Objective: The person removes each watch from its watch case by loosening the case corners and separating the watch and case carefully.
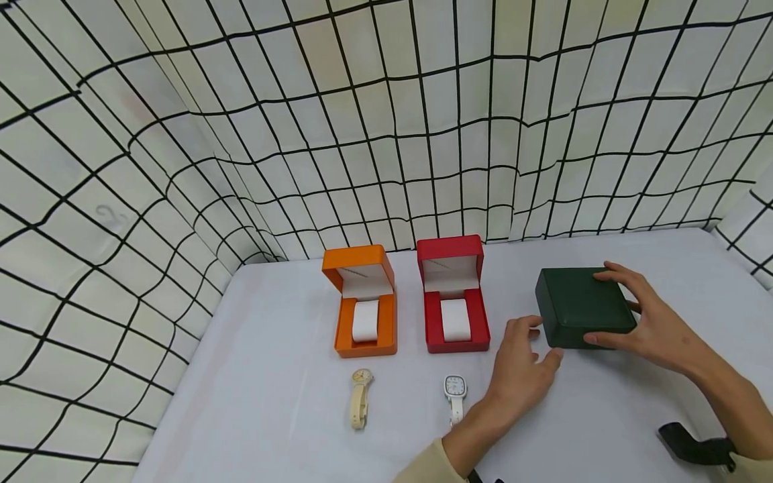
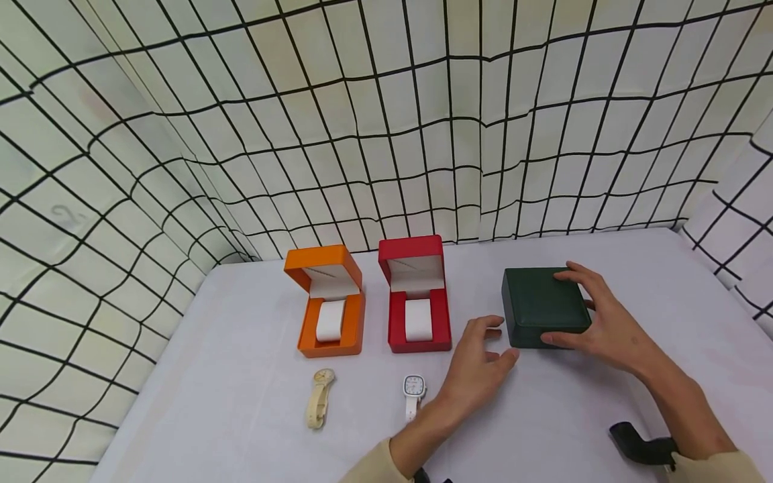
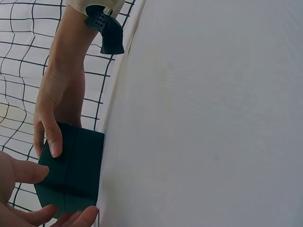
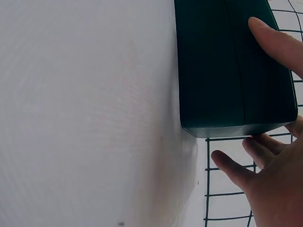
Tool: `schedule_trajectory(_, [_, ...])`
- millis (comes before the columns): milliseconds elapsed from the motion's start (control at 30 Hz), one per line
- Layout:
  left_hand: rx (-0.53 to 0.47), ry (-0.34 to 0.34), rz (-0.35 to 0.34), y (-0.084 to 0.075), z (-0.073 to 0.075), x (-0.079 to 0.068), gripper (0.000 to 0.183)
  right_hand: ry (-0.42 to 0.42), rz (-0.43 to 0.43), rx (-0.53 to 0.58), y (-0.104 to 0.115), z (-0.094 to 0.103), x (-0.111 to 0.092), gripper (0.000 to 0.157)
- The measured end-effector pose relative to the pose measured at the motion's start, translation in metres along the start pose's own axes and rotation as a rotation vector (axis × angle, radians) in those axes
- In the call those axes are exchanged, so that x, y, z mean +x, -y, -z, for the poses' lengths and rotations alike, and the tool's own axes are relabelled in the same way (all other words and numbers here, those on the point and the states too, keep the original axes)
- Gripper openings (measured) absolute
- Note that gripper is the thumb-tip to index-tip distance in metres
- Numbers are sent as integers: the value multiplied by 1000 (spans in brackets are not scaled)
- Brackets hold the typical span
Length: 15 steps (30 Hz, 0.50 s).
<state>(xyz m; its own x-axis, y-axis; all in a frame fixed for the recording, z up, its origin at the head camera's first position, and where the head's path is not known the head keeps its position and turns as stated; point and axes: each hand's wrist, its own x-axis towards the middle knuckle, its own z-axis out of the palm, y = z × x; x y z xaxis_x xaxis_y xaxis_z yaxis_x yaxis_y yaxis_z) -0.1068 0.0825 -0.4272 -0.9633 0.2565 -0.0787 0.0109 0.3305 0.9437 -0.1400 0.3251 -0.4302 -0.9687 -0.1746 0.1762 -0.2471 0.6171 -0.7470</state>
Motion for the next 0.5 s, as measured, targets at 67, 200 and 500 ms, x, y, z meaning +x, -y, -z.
schedule_trajectory(67, [1, -7, -1, -1, -3, 1, 48, -1, 1, -6, 0, 0, 0, 99])
schedule_trajectory(200, [4, -13, -4, -3, -8, 2, 52, -11, 6, -18, -1, 0, 0, 98])
schedule_trajectory(500, [-29, -48, 2, -5, -19, 8, 56, -20, 12, -42, -3, 0, 0, 97])
